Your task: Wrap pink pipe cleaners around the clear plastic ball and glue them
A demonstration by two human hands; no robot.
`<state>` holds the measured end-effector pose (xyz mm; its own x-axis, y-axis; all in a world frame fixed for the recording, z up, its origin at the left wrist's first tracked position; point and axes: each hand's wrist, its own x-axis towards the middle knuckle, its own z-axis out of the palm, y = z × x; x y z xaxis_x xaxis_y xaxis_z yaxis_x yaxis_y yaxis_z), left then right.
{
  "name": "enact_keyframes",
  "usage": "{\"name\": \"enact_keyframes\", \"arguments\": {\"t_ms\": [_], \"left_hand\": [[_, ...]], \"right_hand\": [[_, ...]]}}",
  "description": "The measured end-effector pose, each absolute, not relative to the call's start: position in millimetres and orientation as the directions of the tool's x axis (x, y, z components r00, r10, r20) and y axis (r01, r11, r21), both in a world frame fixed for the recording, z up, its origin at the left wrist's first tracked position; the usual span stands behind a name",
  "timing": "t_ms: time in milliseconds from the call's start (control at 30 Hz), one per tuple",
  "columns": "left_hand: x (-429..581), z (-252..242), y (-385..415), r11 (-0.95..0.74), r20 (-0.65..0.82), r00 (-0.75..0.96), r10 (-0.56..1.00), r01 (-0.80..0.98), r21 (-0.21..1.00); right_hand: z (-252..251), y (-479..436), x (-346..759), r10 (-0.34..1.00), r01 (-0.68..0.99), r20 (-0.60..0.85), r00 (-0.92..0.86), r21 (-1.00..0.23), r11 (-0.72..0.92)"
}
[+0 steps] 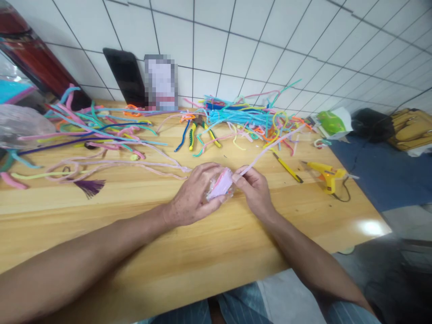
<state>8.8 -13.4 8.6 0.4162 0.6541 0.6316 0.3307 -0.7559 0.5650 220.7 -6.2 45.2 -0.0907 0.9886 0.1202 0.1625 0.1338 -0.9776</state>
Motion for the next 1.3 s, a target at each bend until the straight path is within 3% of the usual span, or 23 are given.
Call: {"name": "enact_keyframes", "arguments": {"t_ms": [533, 667, 833, 1067, 1300], "left_hand": [[5.3, 10.3, -10.2, -0.750, 0.613, 0.438, 0.658, 0.314, 0.582], [3.9, 10.1, -7.8, -0.741, 0.608, 0.429, 0.668, 0.300, 0.601], [4.0, 8.1, -6.2, -0.736, 0.610, 0.422, 0.671, 0.281, 0.616], [4.6, 8.5, -5.2, -0.748, 0.623, 0.427, 0.656, 0.260, 0.610], [6.2, 8.1, -5.3, -0.762, 0.641, 0.420, 0.643, 0.259, 0.594]], "right_hand": [[53.0, -3.3, 234.2, 0.949, 0.233, 0.245, -0.198, -0.929, 0.288], [57.0, -6.4, 239.9, 0.848, 0.439, 0.525, -0.075, -0.746, 0.501], [55.6, -8.2, 235.3, 0.616, 0.501, 0.756, -0.221, -0.453, 0.737], [58.4, -6.0, 236.0, 0.520, 0.530, 0.758, -0.393, -0.275, 0.802], [55.6, -2.6, 239.1, 0.587, 0.575, 0.683, -0.435, -0.291, 0.765]]}}
